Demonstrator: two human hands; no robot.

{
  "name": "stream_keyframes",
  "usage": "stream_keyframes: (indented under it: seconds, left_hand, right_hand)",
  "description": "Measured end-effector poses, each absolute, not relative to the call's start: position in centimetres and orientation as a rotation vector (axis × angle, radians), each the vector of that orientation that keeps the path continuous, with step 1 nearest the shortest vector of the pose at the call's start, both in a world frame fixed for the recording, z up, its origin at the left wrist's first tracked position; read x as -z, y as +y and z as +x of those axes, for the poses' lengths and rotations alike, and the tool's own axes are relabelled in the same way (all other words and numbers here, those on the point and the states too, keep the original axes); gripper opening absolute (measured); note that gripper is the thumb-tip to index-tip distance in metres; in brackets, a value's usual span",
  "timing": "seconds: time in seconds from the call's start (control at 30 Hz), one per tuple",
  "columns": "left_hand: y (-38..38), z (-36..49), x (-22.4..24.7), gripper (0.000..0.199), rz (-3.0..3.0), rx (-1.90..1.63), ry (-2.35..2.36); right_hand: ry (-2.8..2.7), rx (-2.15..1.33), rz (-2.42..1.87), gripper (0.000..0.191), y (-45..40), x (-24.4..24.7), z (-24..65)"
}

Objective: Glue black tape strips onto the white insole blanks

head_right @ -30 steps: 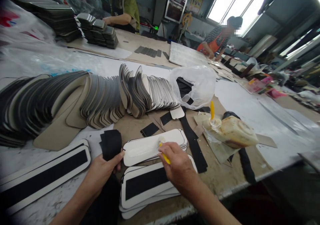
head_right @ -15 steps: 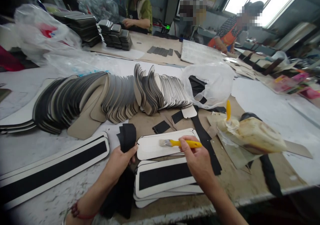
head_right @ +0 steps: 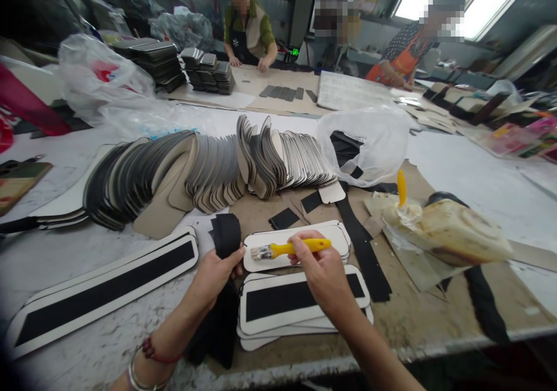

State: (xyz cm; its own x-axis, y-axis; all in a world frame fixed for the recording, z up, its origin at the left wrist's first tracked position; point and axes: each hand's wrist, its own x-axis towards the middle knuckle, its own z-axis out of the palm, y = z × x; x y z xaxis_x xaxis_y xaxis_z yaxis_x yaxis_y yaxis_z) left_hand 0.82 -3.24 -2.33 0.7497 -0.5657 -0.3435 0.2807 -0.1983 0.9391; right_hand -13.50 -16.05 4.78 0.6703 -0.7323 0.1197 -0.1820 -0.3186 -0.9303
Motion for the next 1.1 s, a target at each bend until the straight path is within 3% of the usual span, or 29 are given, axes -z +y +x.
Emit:
stream_keyframes:
  seconds: [0.17,0.4,0.53,0.63,0.83,1.1]
  left_hand:
    - [-3.1,0.8,2.4,0.035,1.579,0.793,-0.244]
    - [-2.8,1.2,3.1,0.042,1.581,0.730,-0.218]
    - [-1.5,1.7,2.3,0.043,1.602,0.661,-0.203]
    - [-0.1,1.1,-0.2,0.040,1.502,0.713,-0.220]
    - [1.3,-2.2,-5.2,0.039,1.301,0.936,-0.397]
    - [1.1,-4.1,-5.8,0.040,1.216,0.950,-0.452]
  right_hand:
    - [0.913,0.716,-2.059,0.036,-18.2,-4.1,-16.2]
    - [1.346,1.097,-2.238,0.041,-22.3,-8.7,-22.9]
    - [1.169,1.222,-2.277,0.039,-22.6,-10.8,-23.2]
    - [0.937,1.032,-2.194,0.040,-21.9,-11.5,-21.4]
    - [0.613,0.274,-1.810,0.041,-17.2,-10.8,-14.6]
    - [0.399,0.060,-1.417,0.041,-11.4,-9.7,-10.1]
